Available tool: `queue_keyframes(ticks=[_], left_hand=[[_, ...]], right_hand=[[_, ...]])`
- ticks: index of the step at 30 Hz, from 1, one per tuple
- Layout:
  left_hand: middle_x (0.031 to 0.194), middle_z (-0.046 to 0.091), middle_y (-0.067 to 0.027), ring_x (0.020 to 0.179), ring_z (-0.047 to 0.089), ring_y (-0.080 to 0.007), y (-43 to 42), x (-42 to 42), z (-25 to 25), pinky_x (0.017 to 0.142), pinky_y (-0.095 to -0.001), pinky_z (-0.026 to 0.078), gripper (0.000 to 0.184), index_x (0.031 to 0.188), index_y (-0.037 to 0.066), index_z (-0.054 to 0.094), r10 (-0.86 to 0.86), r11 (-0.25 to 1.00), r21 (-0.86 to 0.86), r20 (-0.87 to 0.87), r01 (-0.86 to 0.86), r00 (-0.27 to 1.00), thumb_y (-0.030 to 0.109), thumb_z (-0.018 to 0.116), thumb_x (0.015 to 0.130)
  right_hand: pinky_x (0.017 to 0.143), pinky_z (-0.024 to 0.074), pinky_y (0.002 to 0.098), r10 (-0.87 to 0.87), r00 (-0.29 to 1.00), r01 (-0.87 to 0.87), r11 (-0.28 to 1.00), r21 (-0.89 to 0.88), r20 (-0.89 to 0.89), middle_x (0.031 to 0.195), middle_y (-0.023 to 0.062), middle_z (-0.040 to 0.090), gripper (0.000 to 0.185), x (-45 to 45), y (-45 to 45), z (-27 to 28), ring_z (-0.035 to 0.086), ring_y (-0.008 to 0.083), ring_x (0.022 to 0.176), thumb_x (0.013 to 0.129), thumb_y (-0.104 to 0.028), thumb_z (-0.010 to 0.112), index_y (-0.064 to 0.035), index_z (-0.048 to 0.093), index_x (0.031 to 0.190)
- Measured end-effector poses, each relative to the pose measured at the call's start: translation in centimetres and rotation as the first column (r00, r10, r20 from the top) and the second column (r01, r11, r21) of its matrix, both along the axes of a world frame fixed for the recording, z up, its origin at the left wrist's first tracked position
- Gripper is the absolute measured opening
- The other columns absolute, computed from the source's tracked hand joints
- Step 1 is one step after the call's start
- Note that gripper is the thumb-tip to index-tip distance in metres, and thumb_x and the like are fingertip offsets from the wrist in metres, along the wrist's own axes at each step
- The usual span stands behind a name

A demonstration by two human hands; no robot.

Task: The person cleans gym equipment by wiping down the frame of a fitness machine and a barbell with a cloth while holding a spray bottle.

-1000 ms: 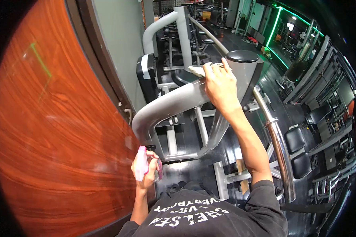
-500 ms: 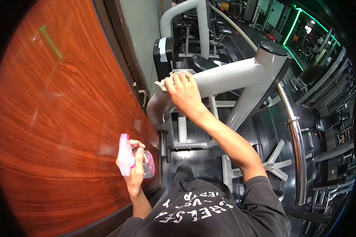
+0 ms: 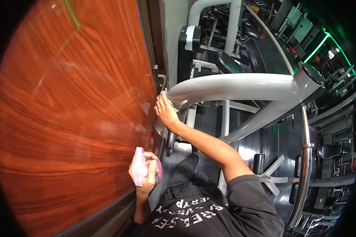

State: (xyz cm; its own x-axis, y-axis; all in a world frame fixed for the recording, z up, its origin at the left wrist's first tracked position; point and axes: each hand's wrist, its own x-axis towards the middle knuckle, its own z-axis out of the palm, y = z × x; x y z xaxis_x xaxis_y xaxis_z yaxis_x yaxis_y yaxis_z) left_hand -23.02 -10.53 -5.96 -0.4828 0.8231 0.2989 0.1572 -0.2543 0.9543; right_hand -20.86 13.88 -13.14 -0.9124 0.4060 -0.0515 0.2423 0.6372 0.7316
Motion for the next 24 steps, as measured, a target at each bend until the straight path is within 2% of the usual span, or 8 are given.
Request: queue_keyframes(ticks=[7,10,12,13,16,21,23,24], left_hand=[[0.089,0.062,-0.0112,0.065,0.061,-0.0106,-0.4,0.2,0.3,0.058,-0.0224,0.049,0.02,0.104,-0.003,0.055,0.03,0.999,0.009,0.17,-0.032,0.985,-0.002,0.062,0.086],[0.086,0.063,-0.0102,0.064,0.061,-0.0098,-0.3,0.3,0.4,0.057,-0.0225,0.049,0.017,0.101,-0.003,0.055,0.062,0.998,-0.017,0.131,-0.06,0.989,-0.004,0.061,0.085],[0.08,0.064,-0.0085,0.062,0.06,-0.0086,-0.4,0.3,0.7,0.057,-0.0223,0.048,0.016,0.099,-0.003,0.056,0.057,0.996,-0.07,0.132,-0.048,0.99,-0.004,0.06,0.084],[0.077,0.064,-0.0073,0.06,0.06,-0.0079,-0.3,0.5,0.9,0.057,-0.0222,0.047,0.016,0.098,-0.004,0.056,0.068,0.996,-0.07,0.133,-0.059,0.989,-0.005,0.06,0.083],[0.078,0.064,-0.0072,0.059,0.059,-0.008,0.0,0.4,0.4,0.056,-0.0222,0.048,0.017,0.099,-0.004,0.056,0.06,0.997,-0.046,0.096,-0.056,0.994,-0.004,0.06,0.083],[0.079,0.064,-0.0067,0.058,0.059,-0.0077,0.5,0.6,0.4,0.055,-0.0222,0.047,0.017,0.1,-0.003,0.056,0.047,0.997,-0.068,0.111,-0.039,0.993,-0.005,0.06,0.084],[0.078,0.063,-0.0062,0.058,0.058,-0.0072,1.1,1.0,0.7,0.054,-0.0222,0.047,0.017,0.1,-0.003,0.056,0.026,0.998,-0.056,0.097,-0.021,0.995,-0.006,0.06,0.084],[0.078,0.063,-0.0062,0.058,0.058,-0.0072,1.3,1.2,0.5,0.054,-0.0222,0.047,0.017,0.1,-0.003,0.056,0.022,0.998,-0.055,0.095,-0.016,0.995,-0.006,0.06,0.084]], right_hand=[[0.115,0.0143,0.061,0.019,0.992,-0.01,0.998,-0.069,0.123,0.14,0.0109,0.05,0.045,-1.2,0.4,-12.8,0.039,0.0318,0.135,0.096,-0.031,0.038,-0.0097,0.054,0.132],[0.116,0.0239,0.0493,0.052,0.99,-0.091,0.945,-0.315,-0.129,0.126,0.0102,0.06,0.033,0.5,0.6,-18.0,0.045,0.0299,0.13,0.091,-0.025,0.046,-0.0108,0.065,0.114],[0.108,0.0367,0.042,-0.263,0.788,-0.243,0.699,-0.673,-0.557,0.126,0.0119,0.06,0.029,2.7,-0.9,-19.0,0.05,0.0302,0.125,0.091,-0.027,0.05,-0.009,0.069,0.103],[0.099,0.0447,0.0389,-0.271,0.696,-0.299,0.732,-0.612,-0.665,0.116,0.013,0.062,0.022,3.0,-1.5,-19.3,0.055,0.0305,0.117,0.082,-0.017,0.06,-0.0084,0.067,0.1],[0.097,0.0463,0.0411,-0.431,0.701,-0.258,0.589,-0.766,-0.568,0.113,0.0139,0.062,0.033,5.4,-4.3,-18.7,0.056,0.0334,0.114,0.074,-0.008,0.065,-0.0099,0.065,0.107],[0.097,0.0465,0.0437,-0.436,0.624,-0.547,0.35,-0.761,-0.649,0.112,0.0148,0.062,0.041,9.2,-9.6,-15.6,0.056,0.0351,0.113,0.074,0.001,0.059,-0.0078,0.059,0.113],[0.096,0.0473,0.043,-0.505,0.832,-0.281,-0.029,-0.959,-0.229,0.113,0.0149,0.062,0.039,9.3,-8.3,-13.4,0.057,0.0345,0.11,0.078,0.001,0.053,-0.0085,0.058,0.116],[0.101,0.045,0.0414,-0.57,0.726,-0.411,0.09,-0.907,-0.385,0.119,0.016,0.061,0.042,9.2,-7.2,-14.1,0.056,0.0349,0.114,0.079,0.001,0.052,-0.0087,0.058,0.119]])
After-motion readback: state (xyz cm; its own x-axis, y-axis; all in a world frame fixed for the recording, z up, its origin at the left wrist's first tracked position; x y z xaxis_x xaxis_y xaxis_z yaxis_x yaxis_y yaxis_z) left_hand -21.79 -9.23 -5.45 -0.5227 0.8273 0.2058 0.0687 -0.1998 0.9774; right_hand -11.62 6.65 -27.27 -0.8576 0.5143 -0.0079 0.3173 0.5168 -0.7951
